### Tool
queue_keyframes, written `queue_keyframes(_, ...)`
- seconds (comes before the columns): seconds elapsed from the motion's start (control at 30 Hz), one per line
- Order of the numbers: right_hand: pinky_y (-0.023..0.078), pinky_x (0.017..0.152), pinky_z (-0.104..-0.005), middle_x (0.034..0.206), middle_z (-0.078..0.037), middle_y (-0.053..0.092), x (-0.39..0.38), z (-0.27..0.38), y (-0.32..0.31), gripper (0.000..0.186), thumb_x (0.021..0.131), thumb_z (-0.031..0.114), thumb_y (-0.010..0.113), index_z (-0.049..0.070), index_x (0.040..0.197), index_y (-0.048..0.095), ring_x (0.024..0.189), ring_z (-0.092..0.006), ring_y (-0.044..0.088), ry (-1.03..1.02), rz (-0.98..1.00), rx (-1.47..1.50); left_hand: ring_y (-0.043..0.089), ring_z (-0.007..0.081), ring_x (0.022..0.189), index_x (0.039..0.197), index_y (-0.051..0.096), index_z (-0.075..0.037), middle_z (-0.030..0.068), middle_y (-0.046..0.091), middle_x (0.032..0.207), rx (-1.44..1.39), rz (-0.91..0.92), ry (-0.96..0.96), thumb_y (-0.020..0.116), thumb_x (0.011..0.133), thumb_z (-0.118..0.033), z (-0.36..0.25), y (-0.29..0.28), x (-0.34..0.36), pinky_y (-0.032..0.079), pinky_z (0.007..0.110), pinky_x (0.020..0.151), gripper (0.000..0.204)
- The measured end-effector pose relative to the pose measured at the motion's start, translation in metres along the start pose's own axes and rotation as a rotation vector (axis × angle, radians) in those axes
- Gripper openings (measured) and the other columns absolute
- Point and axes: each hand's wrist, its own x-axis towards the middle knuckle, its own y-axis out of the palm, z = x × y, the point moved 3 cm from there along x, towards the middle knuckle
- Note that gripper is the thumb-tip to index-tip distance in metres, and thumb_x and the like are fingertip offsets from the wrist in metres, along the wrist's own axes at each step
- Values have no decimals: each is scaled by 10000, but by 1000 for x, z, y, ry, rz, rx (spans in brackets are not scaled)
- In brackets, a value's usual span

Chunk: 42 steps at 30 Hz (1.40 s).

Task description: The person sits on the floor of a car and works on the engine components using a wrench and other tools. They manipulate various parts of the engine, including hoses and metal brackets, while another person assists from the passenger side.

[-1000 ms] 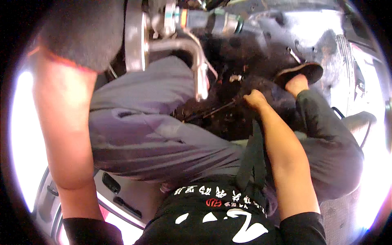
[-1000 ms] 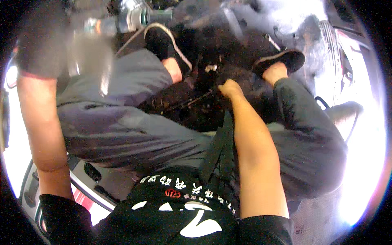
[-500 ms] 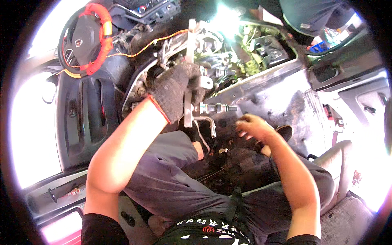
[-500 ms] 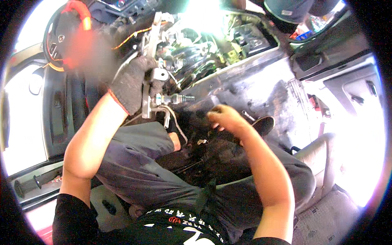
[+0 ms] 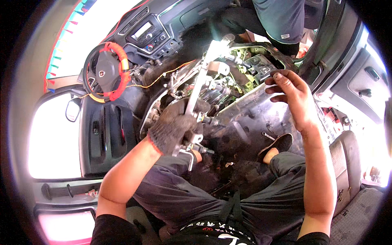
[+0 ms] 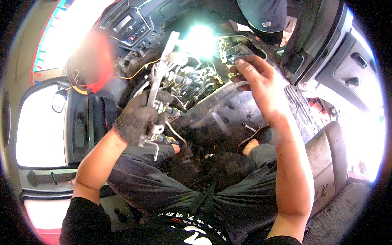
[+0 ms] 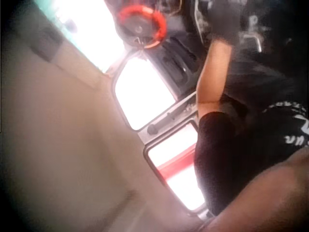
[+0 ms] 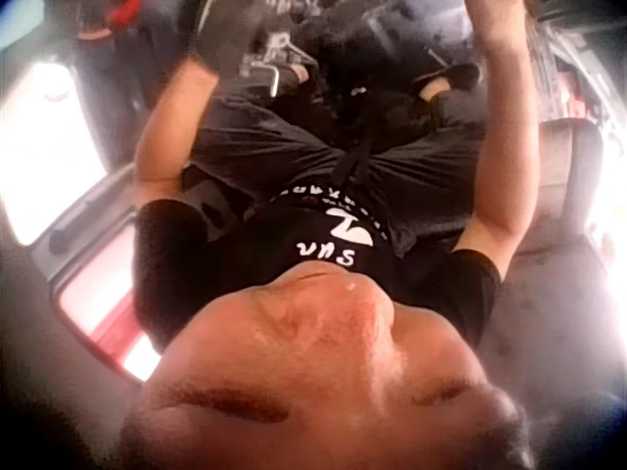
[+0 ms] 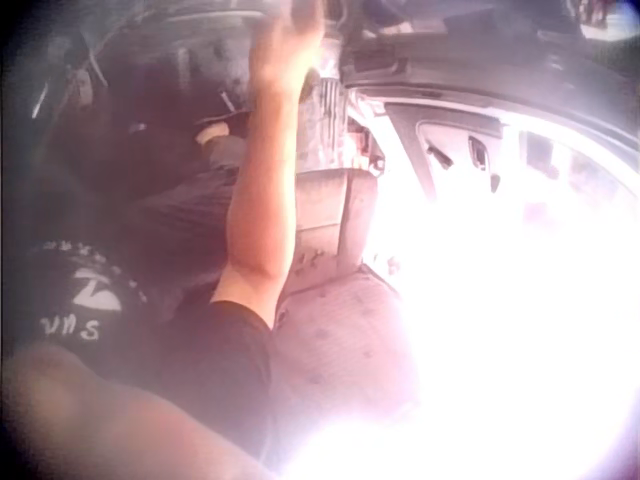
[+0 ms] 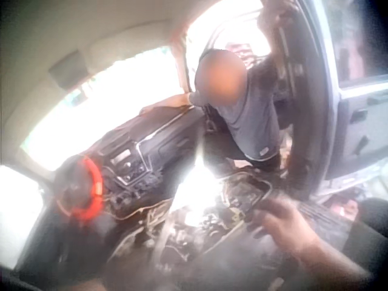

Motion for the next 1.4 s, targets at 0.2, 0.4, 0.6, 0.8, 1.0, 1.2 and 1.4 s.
queue_keyframes(0.2,505,888,-310,1137,-90,637,-2,-14,11,428,924,161,695,-8,1279,524,1002,-140,601,-103,26,43,597,133,636,1176,592,11,86,647,839,7,59,129,538,746,-12,15,1,5,491,286,567,434)
queue_keyframes(0.4,534,809,-286,1068,-74,650,-6,-9,6,390,872,148,759,6,1185,575,952,-130,620,-250,18,-7,677,165,733,1236,568,15,94,644,881,127,146,67,540,776,15,0,22,11,558,304,633,461)
queue_keyframes(0.6,538,778,-286,1020,-71,666,-20,-4,-9,365,865,169,771,1,1142,601,878,-130,631,-353,-16,-25,673,155,762,1193,601,17,89,655,891,219,168,158,553,766,22,-7,38,11,566,311,666,430)
queue_keyframes(0.8,533,783,-324,958,-173,714,-27,4,-22,415,1031,336,514,-45,1156,622,826,-183,668,-162,55,433,675,158,754,1151,618,22,106,674,912,97,180,168,558,736,46,-7,50,13,569,317,670,420)
queue_keyframes(1.0,533,784,-367,1017,-197,692,-30,7,-24,449,1036,343,473,-47,1232,577,865,-255,681,-36,197,810,699,223,738,1179,577,43,131,653,922,24,203,110,542,686,84,-11,61,15,605,348,641,496)
queue_keyframes(1.2,534,812,-421,1063,-217,666,-40,15,-14,350,1032,209,480,-1,1298,567,879,-310,674,-120,241,837,696,254,897,1198,579,51,157,666,1084,-324,424,1,632,641,7,11,55,24,596,356,772,561)
queue_keyframes(1.4,535,813,-416,1078,-239,667,-46,23,-13,367,1024,206,496,-3,1321,554,904,-323,683,-176,280,778,668,191,961,1157,628,22,118,677,1082,-296,379,56,635,675,-32,23,57,36,549,305,829,485)
